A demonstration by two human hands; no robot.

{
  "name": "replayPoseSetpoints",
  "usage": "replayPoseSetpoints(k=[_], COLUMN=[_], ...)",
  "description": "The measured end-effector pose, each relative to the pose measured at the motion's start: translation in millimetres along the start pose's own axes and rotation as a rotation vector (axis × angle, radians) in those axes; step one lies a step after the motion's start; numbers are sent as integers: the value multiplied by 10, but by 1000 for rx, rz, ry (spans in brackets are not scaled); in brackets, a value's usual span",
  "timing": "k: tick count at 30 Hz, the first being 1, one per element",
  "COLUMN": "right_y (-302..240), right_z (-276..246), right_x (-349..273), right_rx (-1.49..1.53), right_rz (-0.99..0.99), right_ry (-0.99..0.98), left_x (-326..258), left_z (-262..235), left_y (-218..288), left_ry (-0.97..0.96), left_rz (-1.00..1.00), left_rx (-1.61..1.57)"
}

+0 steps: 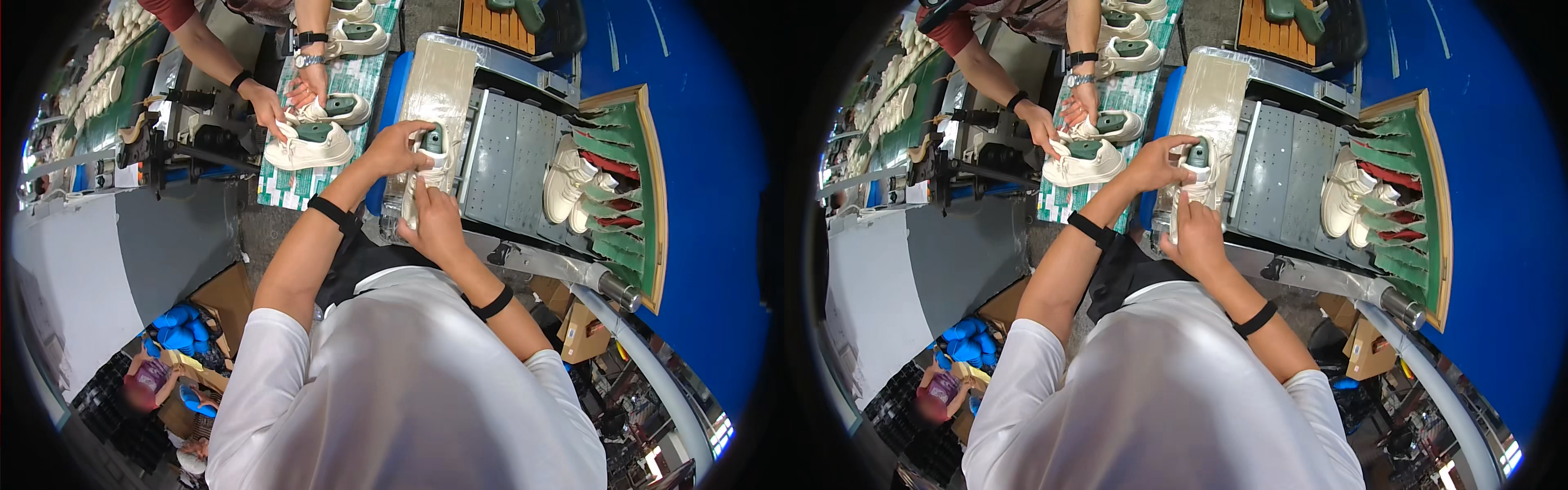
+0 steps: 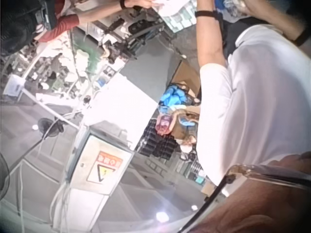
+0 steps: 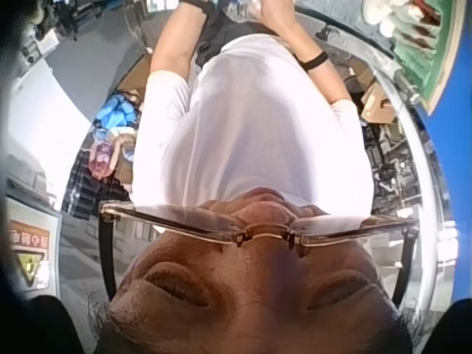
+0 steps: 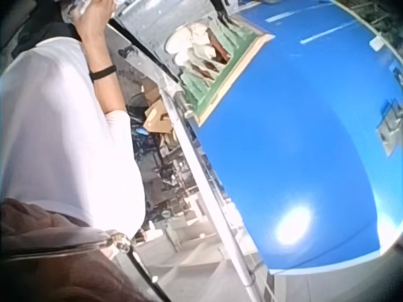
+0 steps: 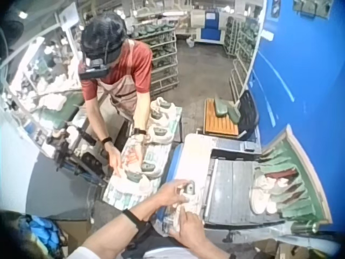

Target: The worker is conditioning shoes by placing them on a steaming machine to soften and shape them before final finishing.

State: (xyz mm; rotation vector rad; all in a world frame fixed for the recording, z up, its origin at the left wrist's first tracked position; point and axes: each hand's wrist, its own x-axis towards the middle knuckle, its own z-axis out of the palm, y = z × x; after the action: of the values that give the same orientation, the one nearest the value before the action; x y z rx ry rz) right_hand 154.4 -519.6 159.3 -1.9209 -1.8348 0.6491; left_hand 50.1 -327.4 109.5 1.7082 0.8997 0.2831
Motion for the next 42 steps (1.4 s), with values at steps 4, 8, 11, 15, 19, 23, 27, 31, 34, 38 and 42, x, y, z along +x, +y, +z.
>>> replayPoseSetpoints(k=[4,8,11,15,19,23,27,31,34,38,42], right_y=[-310,-118,178,395,495,455,295,329,219,57,116], right_z=[97,-97,-318,-298,-498,-501,-306,-285,-299,-360,-105], right_x=[13,-88,-127,-228,-796,-896,-373,-472,-596,-375,-88], right_rx=[641,571,257,44,-54,115,246,71,75,62,38], right_rz=[-58,24,151,-13,113,187,81,33,60,62,-47], right_ry=[-213,-171,53,59,-35,-77,88,72,37,-7,46], left_x=[15,8,-40,-34,-40,-20,-35,-61,-25,-37,-31], left_z=[59,-65,-11,171,175,170,241,262,243,230,234], left_y=[77,117,37,128,-29,72,66,31,39,44,69], left_ry=[10,-88,-41,35,115,95,103,126,134,144,122], left_rz=[30,17,98,89,63,88,97,90,87,83,102], left_rx=[99,115,115,154,22,127,126,88,112,109,102])
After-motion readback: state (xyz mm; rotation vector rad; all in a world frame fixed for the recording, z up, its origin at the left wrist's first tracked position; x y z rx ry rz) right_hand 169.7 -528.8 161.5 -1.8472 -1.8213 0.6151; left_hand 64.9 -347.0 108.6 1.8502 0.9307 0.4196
